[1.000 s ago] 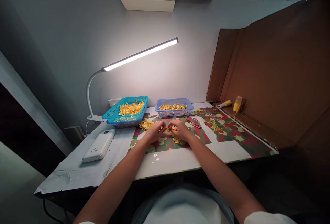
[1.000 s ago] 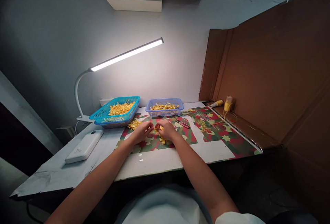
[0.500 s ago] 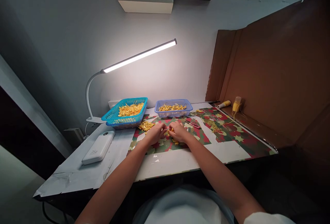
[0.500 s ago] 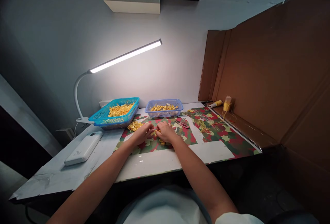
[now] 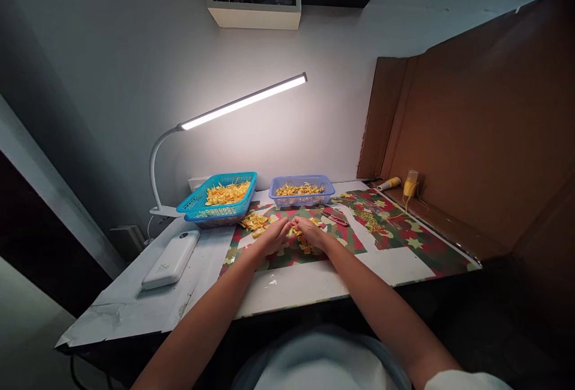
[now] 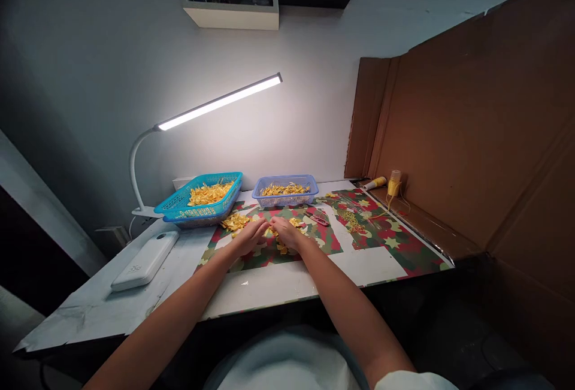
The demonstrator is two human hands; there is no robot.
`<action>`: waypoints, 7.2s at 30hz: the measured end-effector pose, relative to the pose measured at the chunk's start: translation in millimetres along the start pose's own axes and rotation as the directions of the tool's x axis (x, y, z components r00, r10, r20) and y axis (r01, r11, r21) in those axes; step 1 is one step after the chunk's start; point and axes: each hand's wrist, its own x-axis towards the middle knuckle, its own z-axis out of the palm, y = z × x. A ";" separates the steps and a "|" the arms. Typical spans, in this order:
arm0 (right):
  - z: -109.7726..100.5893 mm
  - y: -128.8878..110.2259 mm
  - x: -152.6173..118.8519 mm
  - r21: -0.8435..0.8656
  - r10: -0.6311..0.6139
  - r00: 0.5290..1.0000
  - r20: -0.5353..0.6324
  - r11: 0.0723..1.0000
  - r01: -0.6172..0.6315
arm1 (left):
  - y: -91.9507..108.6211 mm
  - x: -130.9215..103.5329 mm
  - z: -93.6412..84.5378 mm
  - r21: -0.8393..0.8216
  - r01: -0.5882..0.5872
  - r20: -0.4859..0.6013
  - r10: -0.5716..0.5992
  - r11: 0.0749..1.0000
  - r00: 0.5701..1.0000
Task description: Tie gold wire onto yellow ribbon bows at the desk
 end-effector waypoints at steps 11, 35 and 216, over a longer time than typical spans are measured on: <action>3.3 -1.5 0.0 0.308 0.039 0.999 0.016 0.950 -0.042 | 1.9 3.6 5.9 -0.219 0.048 -0.069 -0.064 0.975 0.996; -4.5 15.7 5.5 -0.230 -0.072 0.940 -0.333 0.973 -0.007 | 1.6 -3.0 -24.6 0.342 0.293 -0.331 -0.177 0.893 0.927; -3.4 -0.2 -6.4 -0.603 -0.151 0.983 -0.106 0.796 0.057 | 1.9 -2.9 -9.7 0.332 -0.120 -0.036 0.139 0.936 0.990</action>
